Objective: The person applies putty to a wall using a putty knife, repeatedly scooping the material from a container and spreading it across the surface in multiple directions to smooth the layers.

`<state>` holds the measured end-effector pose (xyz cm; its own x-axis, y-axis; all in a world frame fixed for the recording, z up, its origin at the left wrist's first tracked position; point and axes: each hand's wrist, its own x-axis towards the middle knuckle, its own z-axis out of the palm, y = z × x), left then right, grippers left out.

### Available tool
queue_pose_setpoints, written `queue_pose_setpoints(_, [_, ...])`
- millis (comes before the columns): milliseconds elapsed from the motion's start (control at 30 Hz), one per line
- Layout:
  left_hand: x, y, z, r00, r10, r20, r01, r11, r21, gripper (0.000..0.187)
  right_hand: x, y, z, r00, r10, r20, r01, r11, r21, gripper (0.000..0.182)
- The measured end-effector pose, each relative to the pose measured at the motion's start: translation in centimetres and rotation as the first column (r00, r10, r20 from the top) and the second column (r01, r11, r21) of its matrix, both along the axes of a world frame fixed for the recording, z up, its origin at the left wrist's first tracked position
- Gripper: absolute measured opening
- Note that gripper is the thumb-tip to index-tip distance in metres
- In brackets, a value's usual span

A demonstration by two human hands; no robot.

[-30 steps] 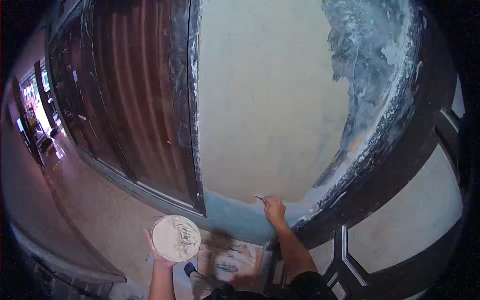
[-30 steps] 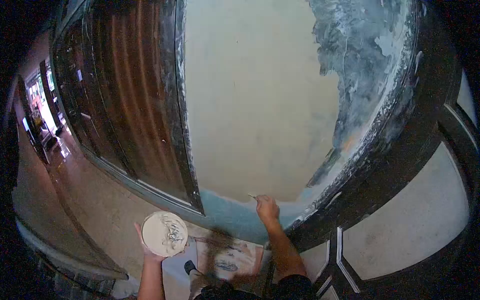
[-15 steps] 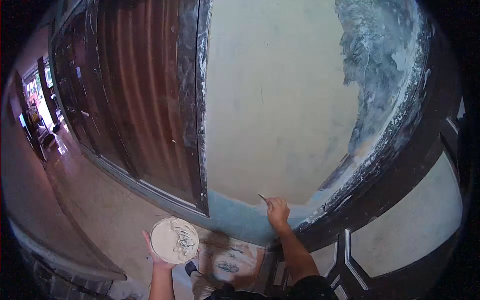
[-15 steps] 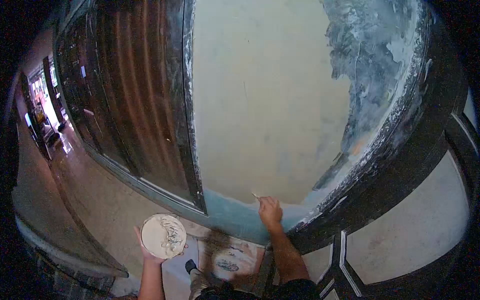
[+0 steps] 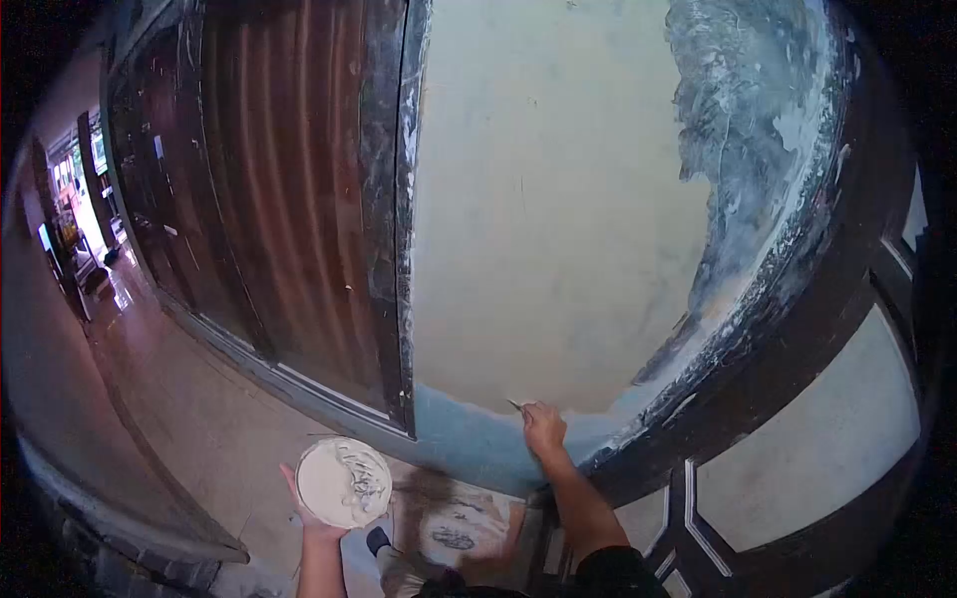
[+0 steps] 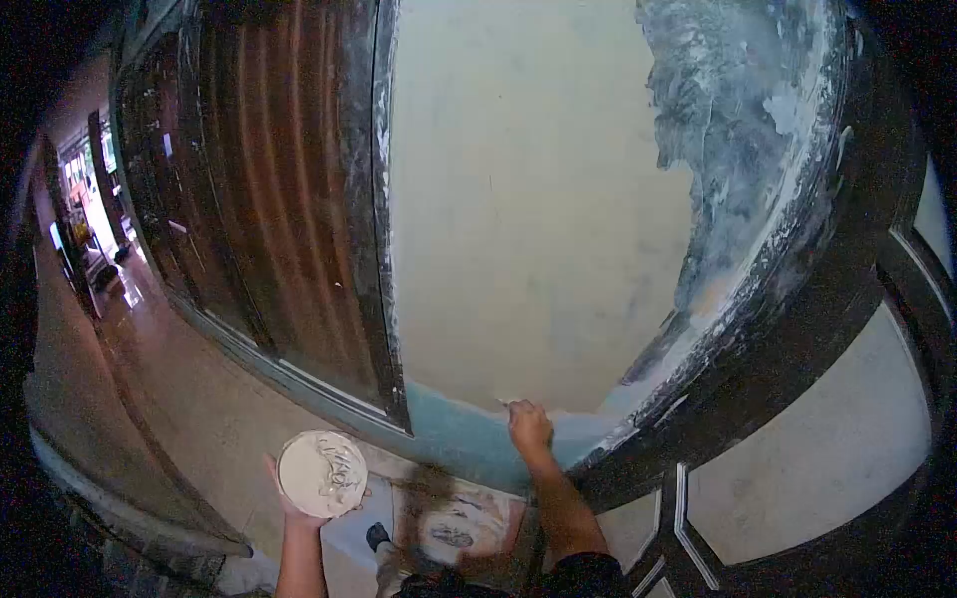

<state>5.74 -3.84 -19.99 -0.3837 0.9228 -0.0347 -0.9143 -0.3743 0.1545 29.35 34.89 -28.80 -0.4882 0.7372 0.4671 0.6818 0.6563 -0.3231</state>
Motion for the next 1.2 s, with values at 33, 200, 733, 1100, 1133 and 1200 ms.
queue_pose_setpoints(33, [0.0, 0.0, 0.2, 1.000, 0.015, -0.002, -0.015, 0.999, -0.028, 0.121, -0.3, -0.1, 1.4, 1.000, 0.002, -0.005, -0.002, 1.000, 0.000, 0.010])
queue_pose_setpoints(200, [0.1, -0.6, -0.2, 0.999, 0.047, -0.004, -0.047, 0.997, -0.064, 0.119, 0.9, -1.4, 2.1, 0.992, -0.041, -0.121, 0.048, 0.997, 0.056, 0.013])
queue_pose_setpoints(733, [2.8, 3.9, 6.2, 0.985, -0.104, 0.140, 0.094, 0.993, 0.076, 0.117, 1.6, -6.5, 17.0, 0.802, 0.564, -0.197, -0.533, 0.824, 0.191, 0.032])
queue_pose_setpoints(1100, [5.9, 9.3, 8.9, 0.959, -0.167, -0.229, 0.196, 0.975, 0.106, 0.105, 4.8, -15.8, 26.9, 0.522, 0.841, 0.143, -0.842, 0.481, 0.242, 0.032])
queue_pose_setpoints(1133, [6.1, 9.5, 9.0, 0.960, -0.163, -0.227, 0.188, 0.978, 0.095, 0.104, 5.2, -15.9, 26.8, 0.526, 0.838, 0.143, -0.840, 0.485, 0.244, 0.032])
queue_pose_setpoints(1200, [6.4, 9.8, 8.6, 0.956, -0.175, -0.236, 0.200, 0.976, 0.088, 0.103, 5.8, -16.1, 26.6, 0.527, 0.840, 0.131, -0.839, 0.488, 0.241, 0.028])
